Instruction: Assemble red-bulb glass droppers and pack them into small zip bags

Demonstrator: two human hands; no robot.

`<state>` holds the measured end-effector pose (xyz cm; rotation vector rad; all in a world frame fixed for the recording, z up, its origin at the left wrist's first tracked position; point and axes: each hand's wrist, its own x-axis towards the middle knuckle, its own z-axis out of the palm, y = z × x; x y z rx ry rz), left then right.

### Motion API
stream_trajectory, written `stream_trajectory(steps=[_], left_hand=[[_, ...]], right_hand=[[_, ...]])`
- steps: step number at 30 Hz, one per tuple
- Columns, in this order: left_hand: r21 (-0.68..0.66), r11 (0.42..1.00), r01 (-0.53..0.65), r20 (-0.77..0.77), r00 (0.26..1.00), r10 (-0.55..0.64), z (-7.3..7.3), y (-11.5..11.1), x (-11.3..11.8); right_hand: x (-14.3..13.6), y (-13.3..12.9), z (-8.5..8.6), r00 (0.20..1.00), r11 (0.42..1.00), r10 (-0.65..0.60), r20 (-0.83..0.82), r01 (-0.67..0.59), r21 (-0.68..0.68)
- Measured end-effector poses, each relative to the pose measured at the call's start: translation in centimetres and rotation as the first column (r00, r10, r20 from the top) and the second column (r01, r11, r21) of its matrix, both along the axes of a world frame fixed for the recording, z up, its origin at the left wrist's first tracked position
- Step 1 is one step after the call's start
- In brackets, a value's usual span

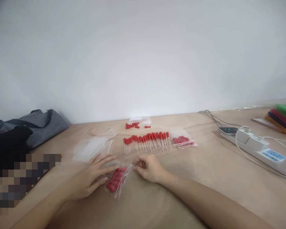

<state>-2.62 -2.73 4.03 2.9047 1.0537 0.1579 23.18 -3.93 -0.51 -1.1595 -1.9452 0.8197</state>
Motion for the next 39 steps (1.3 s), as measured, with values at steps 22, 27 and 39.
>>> stream_trajectory(steps=[22, 27, 39], left_hand=[[0.305, 0.952, 0.036, 0.348, 0.926, -0.146, -2.7, 0.5, -1.2], [0.637, 0.757, 0.147, 0.201, 0.916, -0.347, -3.0, 0.6, -0.7], [0.663, 0.748, 0.045, 0.241, 0.932, -0.27, -3.6, 1.6, -1.0]], right_hand=[[-1.7, 2.3, -0.4, 0.909, 0.823, -0.045, 0.414, -0.201, 0.531], [-1.2, 2.8, -0.3, 0.895, 0.779, -0.014, 0.446, -0.27, 0.566], [-2.4, 4.8, -1.0, 0.877, 0.497, -0.178, 0.445, -0.31, 0.81]])
